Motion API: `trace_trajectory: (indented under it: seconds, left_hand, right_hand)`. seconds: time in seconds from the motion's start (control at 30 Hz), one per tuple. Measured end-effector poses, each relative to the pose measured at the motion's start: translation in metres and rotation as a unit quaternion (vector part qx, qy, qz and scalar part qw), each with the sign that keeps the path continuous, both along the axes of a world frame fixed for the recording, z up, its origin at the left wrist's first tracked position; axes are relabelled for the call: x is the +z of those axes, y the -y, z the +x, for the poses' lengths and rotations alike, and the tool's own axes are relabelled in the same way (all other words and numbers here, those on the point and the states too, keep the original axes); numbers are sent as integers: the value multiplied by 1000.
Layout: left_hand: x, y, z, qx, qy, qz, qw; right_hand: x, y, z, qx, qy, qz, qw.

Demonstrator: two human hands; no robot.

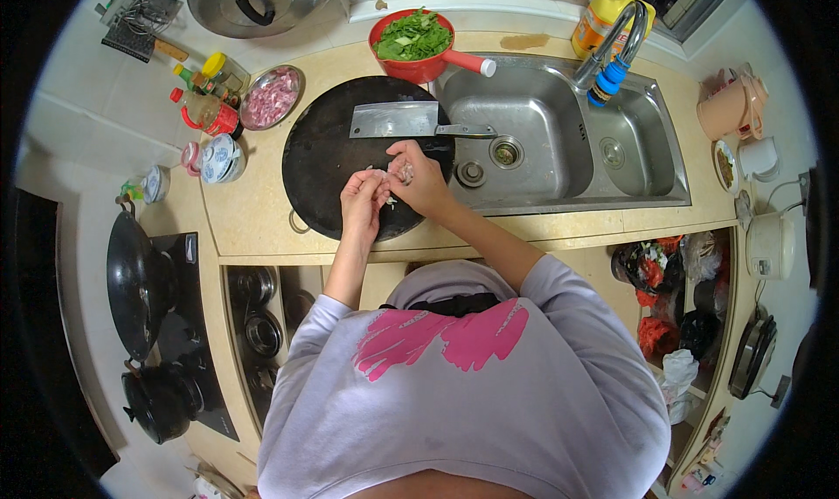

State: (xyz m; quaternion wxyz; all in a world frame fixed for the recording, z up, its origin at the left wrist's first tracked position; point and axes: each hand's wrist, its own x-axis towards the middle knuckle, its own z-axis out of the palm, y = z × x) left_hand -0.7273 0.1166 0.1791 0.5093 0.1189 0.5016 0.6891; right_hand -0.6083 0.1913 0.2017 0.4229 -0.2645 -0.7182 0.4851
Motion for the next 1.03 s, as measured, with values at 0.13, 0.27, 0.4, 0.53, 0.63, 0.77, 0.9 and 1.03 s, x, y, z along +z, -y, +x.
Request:
trace_trajectory:
  seconds: [0.13, 0.27, 0.4, 0.53, 0.63, 0.77, 0.9, 1.03]
  left_hand:
    - [9, 0, 2, -15, 0, -2, 1000]
    - [11, 0, 3, -42, -20, 5, 999]
    - [10, 0, 3, -61, -30, 11, 998]
    - [15, 0, 2, -76, -40, 5, 996]
    - [23, -1, -3, -107, 9, -9, 994]
    - [26, 0, -4, -118, -9, -7, 993]
    - [17, -1, -8, -110, -11, 11, 994]
    - [8, -2, -14, -93, -39, -8, 995]
  right_hand:
    - [7, 0, 2, -10, 3, -53, 999]
    - [-1, -4, 2, -10, -15, -101, 995]
    - [-11, -10, 1, 49, -67, -195, 977]
    - [-11, -11, 1, 66, -96, -229, 966]
    - [-12, -12, 1, 63, -67, -180, 979]
    - [1, -8, 5, 44, -9, -129, 991]
    - [-9, -10, 4, 25, -17, -119, 992]
    - [-21, -16, 4, 15, -57, -214, 975]
